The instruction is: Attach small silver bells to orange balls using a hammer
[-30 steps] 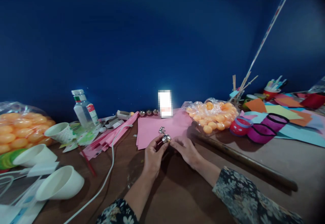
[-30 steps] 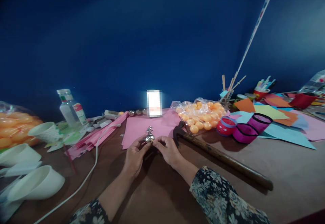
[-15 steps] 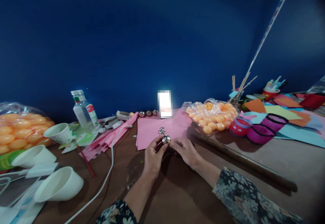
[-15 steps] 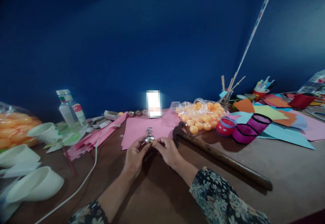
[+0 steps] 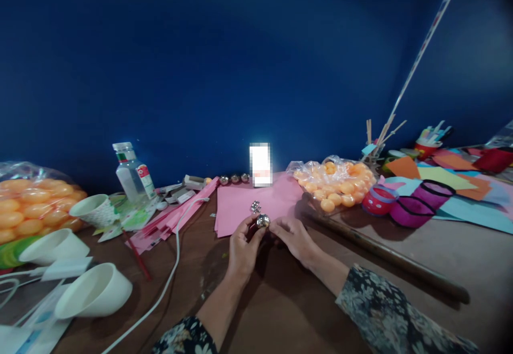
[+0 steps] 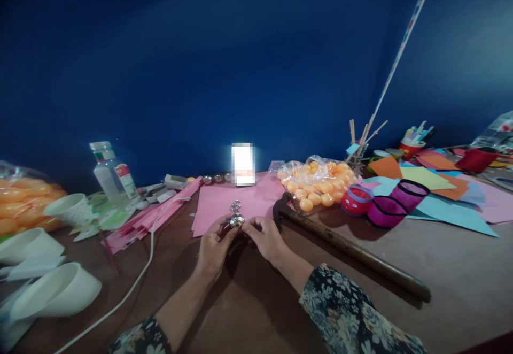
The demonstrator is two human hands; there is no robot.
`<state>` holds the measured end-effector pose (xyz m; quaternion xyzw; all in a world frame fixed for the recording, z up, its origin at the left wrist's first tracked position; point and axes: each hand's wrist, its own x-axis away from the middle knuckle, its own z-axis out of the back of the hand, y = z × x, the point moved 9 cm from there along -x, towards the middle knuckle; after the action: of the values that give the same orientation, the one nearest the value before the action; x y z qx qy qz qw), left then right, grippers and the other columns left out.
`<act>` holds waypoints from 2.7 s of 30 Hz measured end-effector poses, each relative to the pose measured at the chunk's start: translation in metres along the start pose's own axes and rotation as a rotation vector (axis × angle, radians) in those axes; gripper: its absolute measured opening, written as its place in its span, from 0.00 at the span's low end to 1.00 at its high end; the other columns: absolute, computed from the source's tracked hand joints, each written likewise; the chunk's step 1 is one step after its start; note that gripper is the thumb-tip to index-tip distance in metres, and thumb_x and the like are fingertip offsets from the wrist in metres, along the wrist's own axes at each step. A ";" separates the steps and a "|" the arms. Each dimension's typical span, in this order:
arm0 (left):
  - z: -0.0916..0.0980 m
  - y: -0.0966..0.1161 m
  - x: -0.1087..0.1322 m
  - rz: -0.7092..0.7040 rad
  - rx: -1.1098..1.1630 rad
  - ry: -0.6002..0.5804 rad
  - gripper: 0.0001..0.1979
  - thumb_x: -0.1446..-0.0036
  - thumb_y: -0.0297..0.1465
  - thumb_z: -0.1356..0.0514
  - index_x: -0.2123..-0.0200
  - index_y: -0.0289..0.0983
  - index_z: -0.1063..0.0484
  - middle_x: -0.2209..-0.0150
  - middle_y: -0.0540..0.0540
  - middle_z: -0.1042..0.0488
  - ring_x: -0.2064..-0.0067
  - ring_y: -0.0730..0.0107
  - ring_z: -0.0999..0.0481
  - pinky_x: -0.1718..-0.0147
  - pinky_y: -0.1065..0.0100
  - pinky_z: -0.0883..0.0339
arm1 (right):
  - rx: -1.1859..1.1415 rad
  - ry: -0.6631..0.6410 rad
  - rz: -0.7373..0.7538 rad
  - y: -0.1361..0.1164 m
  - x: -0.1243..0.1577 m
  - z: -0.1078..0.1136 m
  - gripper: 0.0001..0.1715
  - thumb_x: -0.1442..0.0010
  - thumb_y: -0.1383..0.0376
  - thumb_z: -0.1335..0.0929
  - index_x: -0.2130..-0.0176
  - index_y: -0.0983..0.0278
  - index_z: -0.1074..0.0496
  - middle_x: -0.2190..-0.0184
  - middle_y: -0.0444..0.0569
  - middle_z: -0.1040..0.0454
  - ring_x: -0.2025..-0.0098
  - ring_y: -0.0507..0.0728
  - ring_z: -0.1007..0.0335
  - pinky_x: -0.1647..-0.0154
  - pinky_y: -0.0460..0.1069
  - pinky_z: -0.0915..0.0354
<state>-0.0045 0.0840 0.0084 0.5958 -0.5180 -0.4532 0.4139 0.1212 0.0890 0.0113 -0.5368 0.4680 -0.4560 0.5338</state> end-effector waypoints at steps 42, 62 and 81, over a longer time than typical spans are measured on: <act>0.003 -0.008 -0.001 0.038 -0.046 -0.006 0.25 0.53 0.35 0.38 0.51 0.35 0.34 0.57 0.41 0.25 0.57 0.62 0.26 0.55 0.60 0.34 | 0.341 0.132 0.414 -0.039 0.009 0.012 0.07 0.44 0.63 0.36 0.69 0.63 0.30 0.71 0.47 0.28 0.67 0.54 0.32 0.65 0.47 0.37; 0.000 -0.005 -0.001 -0.011 -0.093 -0.035 0.23 0.52 0.34 0.39 0.51 0.36 0.33 0.56 0.42 0.26 0.55 0.62 0.27 0.54 0.61 0.35 | 0.196 0.072 0.333 -0.031 0.006 0.006 0.06 0.46 0.63 0.35 0.70 0.63 0.31 0.65 0.48 0.30 0.63 0.54 0.34 0.60 0.48 0.38; -0.001 -0.002 0.000 -0.038 -0.131 -0.038 0.21 0.52 0.33 0.40 0.53 0.36 0.32 0.54 0.41 0.27 0.52 0.60 0.29 0.52 0.61 0.37 | 0.046 0.028 0.128 -0.013 0.001 0.005 0.14 0.52 0.56 0.30 0.72 0.64 0.26 0.55 0.50 0.34 0.53 0.57 0.36 0.54 0.49 0.40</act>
<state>-0.0030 0.0842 0.0062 0.5683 -0.4837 -0.5052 0.4333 0.1260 0.0889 0.0243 -0.4870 0.4980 -0.4390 0.5675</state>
